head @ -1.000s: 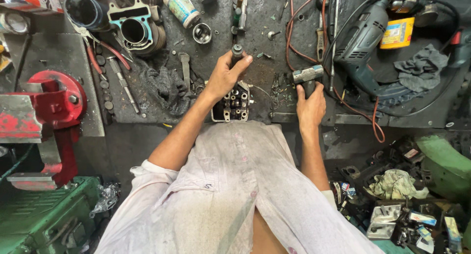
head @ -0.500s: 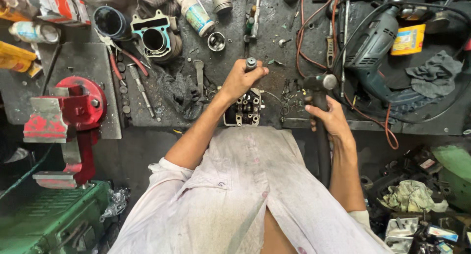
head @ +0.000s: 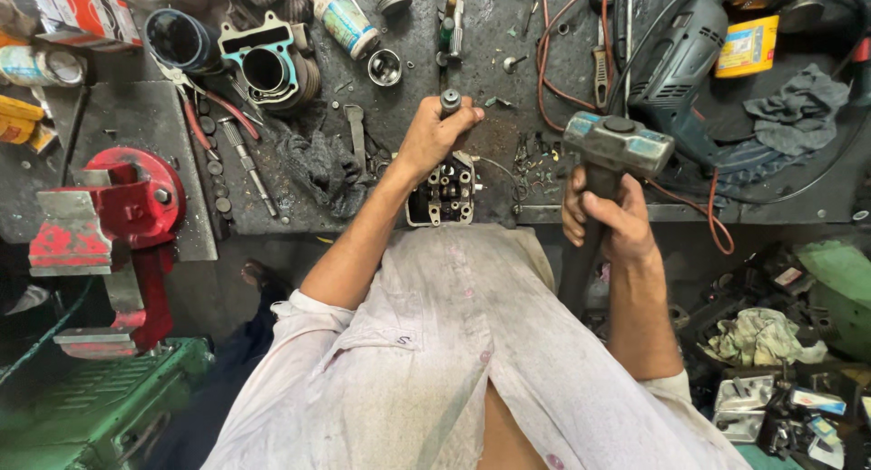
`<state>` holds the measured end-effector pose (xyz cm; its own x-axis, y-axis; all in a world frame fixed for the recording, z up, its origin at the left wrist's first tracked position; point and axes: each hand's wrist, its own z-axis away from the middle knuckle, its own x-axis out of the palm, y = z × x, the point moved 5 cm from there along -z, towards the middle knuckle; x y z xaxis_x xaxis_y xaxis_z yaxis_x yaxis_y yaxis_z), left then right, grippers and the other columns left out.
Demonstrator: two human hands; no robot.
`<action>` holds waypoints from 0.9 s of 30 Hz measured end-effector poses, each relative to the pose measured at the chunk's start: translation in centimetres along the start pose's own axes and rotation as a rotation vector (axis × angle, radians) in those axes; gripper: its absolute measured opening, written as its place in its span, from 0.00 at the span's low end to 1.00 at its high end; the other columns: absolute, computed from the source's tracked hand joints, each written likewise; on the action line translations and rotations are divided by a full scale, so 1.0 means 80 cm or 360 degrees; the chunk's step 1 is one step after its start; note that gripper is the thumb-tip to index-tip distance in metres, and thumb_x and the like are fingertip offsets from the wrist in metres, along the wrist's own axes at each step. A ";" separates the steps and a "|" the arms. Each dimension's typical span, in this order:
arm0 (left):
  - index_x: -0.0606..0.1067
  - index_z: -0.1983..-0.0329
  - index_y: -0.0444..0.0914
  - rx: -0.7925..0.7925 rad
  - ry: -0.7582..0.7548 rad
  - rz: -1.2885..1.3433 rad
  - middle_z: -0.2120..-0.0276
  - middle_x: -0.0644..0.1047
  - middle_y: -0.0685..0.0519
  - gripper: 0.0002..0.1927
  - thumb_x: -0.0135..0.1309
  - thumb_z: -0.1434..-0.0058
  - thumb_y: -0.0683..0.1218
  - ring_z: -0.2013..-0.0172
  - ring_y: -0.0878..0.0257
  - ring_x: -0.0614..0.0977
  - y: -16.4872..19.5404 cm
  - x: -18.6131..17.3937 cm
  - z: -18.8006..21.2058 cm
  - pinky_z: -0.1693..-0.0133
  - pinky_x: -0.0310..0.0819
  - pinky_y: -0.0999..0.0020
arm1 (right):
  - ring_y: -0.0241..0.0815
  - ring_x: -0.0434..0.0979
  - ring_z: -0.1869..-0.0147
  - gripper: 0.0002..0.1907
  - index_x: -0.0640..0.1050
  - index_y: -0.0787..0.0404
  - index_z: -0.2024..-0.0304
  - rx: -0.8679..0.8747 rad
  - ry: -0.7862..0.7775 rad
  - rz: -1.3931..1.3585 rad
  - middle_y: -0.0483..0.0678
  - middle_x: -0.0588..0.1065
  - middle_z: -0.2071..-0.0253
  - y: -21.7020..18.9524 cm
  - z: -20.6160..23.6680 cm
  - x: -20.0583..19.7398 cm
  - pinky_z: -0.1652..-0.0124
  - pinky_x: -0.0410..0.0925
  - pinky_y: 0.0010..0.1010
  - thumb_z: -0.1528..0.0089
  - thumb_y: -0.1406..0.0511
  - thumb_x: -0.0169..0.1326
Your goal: The person inserts cylindrical metal pins into a metallic engine block using a hammer and a metal rod. They repeatedly position the pins, strike them with the hammer, and occasionally apply lubricant from a bottle. The person also flips the engine block and continues inserting pins into different holes.
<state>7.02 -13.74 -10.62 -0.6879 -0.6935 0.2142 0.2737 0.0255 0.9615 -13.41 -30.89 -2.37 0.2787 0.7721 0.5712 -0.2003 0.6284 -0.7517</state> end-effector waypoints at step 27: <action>0.65 0.82 0.40 0.0001 -0.0019 -0.0030 0.85 0.64 0.63 0.20 0.54 0.34 0.47 0.80 0.74 0.62 -0.014 -0.002 -0.005 0.77 0.53 0.69 | 0.31 0.66 0.84 0.23 0.72 0.62 0.45 0.0465 -0.0273 0.0742 0.44 0.70 0.79 -0.123 -0.130 0.156 0.84 0.63 0.19 0.33 0.52 0.49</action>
<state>7.05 -13.93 -11.76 -0.7009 -0.6853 0.1978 0.2601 0.0127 0.9655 1.83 -28.41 8.75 -0.0524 0.9629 0.2648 -0.5236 0.1993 -0.8283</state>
